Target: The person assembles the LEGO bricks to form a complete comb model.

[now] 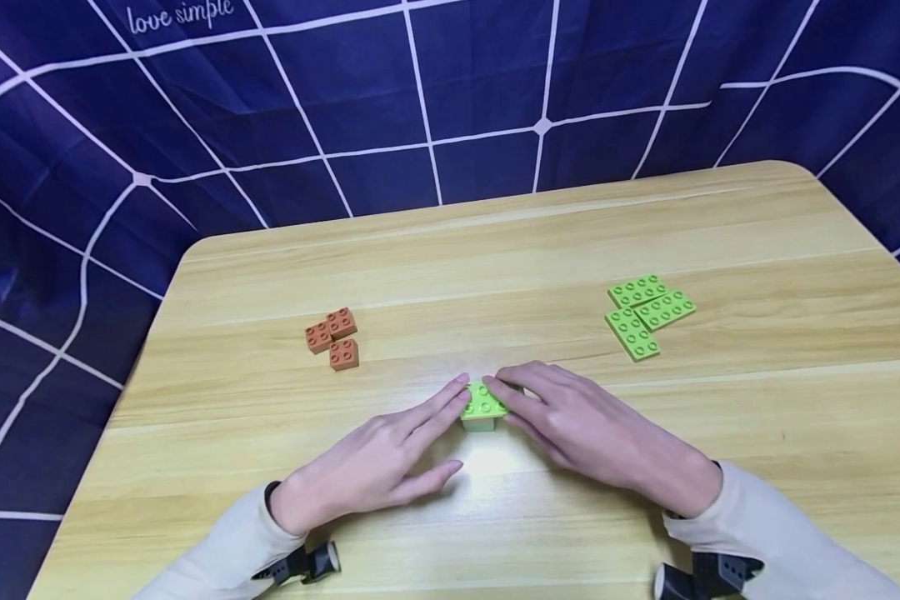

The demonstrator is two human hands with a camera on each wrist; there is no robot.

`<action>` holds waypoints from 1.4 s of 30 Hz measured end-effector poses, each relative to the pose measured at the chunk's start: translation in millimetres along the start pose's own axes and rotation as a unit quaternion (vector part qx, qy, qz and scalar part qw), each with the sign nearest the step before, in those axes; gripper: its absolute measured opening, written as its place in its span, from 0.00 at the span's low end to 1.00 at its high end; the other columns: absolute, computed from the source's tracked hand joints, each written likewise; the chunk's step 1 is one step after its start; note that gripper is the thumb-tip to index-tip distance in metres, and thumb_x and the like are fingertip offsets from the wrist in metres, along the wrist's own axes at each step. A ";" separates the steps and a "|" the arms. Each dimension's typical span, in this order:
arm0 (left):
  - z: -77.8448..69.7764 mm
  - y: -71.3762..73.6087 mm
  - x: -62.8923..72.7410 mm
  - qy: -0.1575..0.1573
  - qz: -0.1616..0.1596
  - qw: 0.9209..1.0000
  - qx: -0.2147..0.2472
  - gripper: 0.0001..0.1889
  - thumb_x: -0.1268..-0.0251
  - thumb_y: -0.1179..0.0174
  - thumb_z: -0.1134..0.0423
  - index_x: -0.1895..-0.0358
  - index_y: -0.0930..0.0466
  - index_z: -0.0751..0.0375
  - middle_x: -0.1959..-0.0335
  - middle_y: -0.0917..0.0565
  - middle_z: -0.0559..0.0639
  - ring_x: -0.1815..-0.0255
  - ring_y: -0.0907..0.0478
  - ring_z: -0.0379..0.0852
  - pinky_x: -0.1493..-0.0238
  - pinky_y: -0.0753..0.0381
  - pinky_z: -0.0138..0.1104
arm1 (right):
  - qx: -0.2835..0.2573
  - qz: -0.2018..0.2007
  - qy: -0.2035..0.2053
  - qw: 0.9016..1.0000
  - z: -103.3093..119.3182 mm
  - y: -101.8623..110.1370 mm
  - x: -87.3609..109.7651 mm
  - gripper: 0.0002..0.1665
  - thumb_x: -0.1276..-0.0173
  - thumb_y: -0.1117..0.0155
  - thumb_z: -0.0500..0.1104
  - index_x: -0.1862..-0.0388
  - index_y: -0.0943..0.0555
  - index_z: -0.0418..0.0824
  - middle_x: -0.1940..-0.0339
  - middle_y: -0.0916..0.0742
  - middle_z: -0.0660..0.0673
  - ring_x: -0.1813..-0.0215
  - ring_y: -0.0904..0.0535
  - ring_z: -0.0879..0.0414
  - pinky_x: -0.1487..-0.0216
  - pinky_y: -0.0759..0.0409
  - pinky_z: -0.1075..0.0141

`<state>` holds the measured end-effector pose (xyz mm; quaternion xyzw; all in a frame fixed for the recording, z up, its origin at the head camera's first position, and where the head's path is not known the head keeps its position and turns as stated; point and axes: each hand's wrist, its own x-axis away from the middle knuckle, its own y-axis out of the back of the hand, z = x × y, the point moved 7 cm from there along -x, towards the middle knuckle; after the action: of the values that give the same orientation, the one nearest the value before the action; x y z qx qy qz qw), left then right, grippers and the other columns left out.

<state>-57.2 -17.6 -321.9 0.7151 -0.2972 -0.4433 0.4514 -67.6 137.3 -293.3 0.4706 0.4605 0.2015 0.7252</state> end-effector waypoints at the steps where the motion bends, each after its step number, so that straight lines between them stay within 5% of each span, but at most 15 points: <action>1: -0.2 0.0 -0.5 -0.003 0.000 1.000 -0.003 0.34 0.33 0.43 0.53 0.30 0.39 0.72 0.28 0.38 0.63 0.33 0.32 0.49 0.37 0.28 0.30 | 0.004 0.001 0.001 1.000 0.4 0.2 -0.3 0.29 0.20 0.65 0.50 0.42 0.21 0.34 0.49 0.17 0.43 0.50 0.19 0.49 0.52 0.16 0.53; 14: -5.2 -1.7 -5.2 -0.037 0.033 0.995 -0.081 0.33 0.32 0.46 0.53 0.31 0.38 0.72 0.28 0.38 0.63 0.25 0.45 0.53 0.25 0.44 0.40 | 0.031 0.017 -0.013 0.999 5.4 0.5 -1.5 0.32 0.20 0.67 0.51 0.44 0.20 0.32 0.52 0.17 0.39 0.53 0.19 0.46 0.54 0.16 0.52; 42: -9.6 0.3 -8.4 -0.047 0.030 0.994 -0.095 0.34 0.35 0.43 0.53 0.34 0.34 0.75 0.32 0.33 0.67 0.28 0.40 0.57 0.24 0.48 0.41 | 0.045 0.017 -0.030 0.998 10.7 0.4 -4.0 0.33 0.20 0.68 0.52 0.45 0.20 0.31 0.50 0.16 0.39 0.51 0.19 0.46 0.48 0.19 0.51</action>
<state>-52.1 -7.1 -316.6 0.6384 -0.2955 -0.4889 0.5159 -60.4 129.3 -289.6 0.5165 0.4389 0.1787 0.7132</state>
